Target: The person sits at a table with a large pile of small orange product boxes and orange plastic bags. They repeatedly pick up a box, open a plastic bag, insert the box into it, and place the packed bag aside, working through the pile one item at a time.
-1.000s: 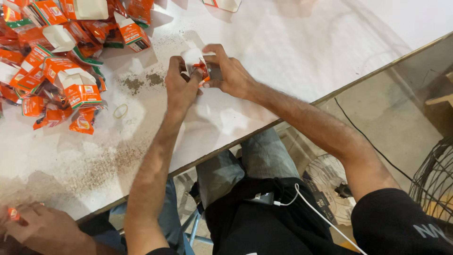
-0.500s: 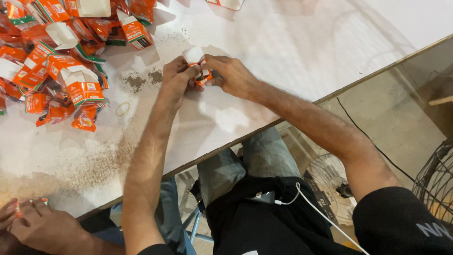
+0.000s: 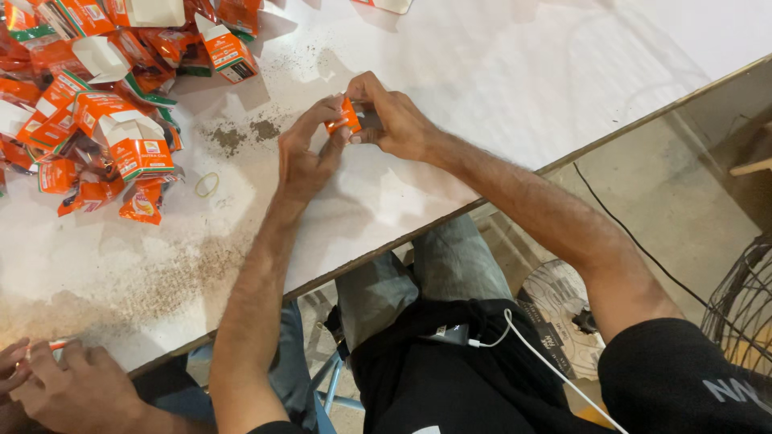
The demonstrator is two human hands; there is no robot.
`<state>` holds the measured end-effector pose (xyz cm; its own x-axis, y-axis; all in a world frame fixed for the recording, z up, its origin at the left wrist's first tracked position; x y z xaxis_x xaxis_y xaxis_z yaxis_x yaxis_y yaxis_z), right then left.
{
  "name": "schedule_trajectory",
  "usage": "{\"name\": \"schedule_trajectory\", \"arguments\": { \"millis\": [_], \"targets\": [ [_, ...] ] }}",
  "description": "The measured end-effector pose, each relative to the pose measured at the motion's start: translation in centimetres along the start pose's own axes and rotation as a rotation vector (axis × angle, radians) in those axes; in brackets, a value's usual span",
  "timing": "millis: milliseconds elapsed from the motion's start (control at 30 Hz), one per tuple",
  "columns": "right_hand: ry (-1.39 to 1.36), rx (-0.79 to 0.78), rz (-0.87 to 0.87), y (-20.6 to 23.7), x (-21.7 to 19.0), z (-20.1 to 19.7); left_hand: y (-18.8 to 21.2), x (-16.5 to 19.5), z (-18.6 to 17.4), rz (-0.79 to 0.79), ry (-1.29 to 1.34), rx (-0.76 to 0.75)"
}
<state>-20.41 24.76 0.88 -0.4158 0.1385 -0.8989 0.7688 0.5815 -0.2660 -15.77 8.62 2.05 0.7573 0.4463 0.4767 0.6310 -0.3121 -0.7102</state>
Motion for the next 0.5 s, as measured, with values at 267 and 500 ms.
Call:
{"name": "schedule_trajectory", "arguments": {
  "millis": [267,500],
  "targets": [
    [0.197,0.047,-0.150,0.6,-1.2,0.0,0.1,1.6,0.4,0.276,-0.175,-0.137],
    [0.326,0.249,-0.150,0.8,-1.0,-1.8,-1.5,0.6,0.9,0.248,-0.241,-0.187]
  ]
}}
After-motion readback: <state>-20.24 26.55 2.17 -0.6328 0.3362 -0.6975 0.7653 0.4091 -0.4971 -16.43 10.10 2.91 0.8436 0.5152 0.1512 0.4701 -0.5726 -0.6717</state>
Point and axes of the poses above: each hand's wrist, its own y-axis away from the middle knuckle, its own z-axis out of the palm, x = y × z, the point moved 6 cm from there along -y, towards the middle knuckle, and after that the axes turned 13 degrees about z, right-handed, at the moved point
